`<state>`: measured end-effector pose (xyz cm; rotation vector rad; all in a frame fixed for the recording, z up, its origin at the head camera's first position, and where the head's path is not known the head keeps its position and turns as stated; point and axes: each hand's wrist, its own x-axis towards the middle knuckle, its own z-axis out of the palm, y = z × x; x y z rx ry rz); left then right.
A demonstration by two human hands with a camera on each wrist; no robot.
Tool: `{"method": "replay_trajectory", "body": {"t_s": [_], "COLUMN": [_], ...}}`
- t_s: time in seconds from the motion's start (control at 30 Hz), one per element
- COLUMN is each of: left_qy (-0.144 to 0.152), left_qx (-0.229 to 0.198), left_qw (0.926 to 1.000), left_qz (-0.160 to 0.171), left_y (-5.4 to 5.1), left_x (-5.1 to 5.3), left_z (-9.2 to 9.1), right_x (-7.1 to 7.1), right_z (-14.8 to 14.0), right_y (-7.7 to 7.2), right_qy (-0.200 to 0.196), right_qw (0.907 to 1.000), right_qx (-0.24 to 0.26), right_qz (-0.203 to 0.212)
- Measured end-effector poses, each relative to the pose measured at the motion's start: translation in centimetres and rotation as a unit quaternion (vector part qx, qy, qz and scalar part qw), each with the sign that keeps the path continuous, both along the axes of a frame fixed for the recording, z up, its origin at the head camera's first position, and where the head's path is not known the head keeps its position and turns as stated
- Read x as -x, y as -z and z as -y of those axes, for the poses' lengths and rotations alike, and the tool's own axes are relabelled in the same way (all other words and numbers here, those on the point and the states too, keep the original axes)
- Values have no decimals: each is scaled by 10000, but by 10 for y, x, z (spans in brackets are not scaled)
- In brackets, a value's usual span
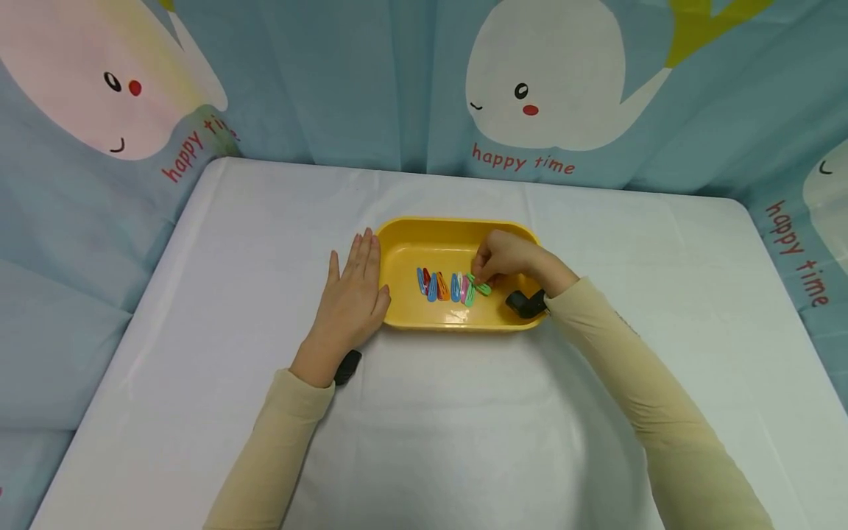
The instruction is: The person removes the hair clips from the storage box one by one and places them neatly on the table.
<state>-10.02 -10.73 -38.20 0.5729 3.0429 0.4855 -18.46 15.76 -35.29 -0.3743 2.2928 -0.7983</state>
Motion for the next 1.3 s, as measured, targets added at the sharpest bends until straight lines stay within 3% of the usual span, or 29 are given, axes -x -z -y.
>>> {"method": "replay_trajectory", "body": {"t_s": [0.3,0.67,0.9,1.3], "left_qy": [-16,13,29,42], "left_qx": [-16,-102,-120,-123], "left_qw": [10000,9999,9999,9999], "left_qz": [48,57,90,53], "left_y": [3,8,5,2], "left_x": [-2,-4,-3,1], "left_z": [-1,-3,-3,0], "right_x": [-2,-12,-28,-52], "right_z": [-11,-28,-49,-70], "right_y": [-6,-14,-16,-21], "right_qy": [526,736,1070,1570], "right_qw": [9966,9926,9803,9503], "right_qx": [587,955,1657,2642], "right_qz": [239,168,-133,-504]}}
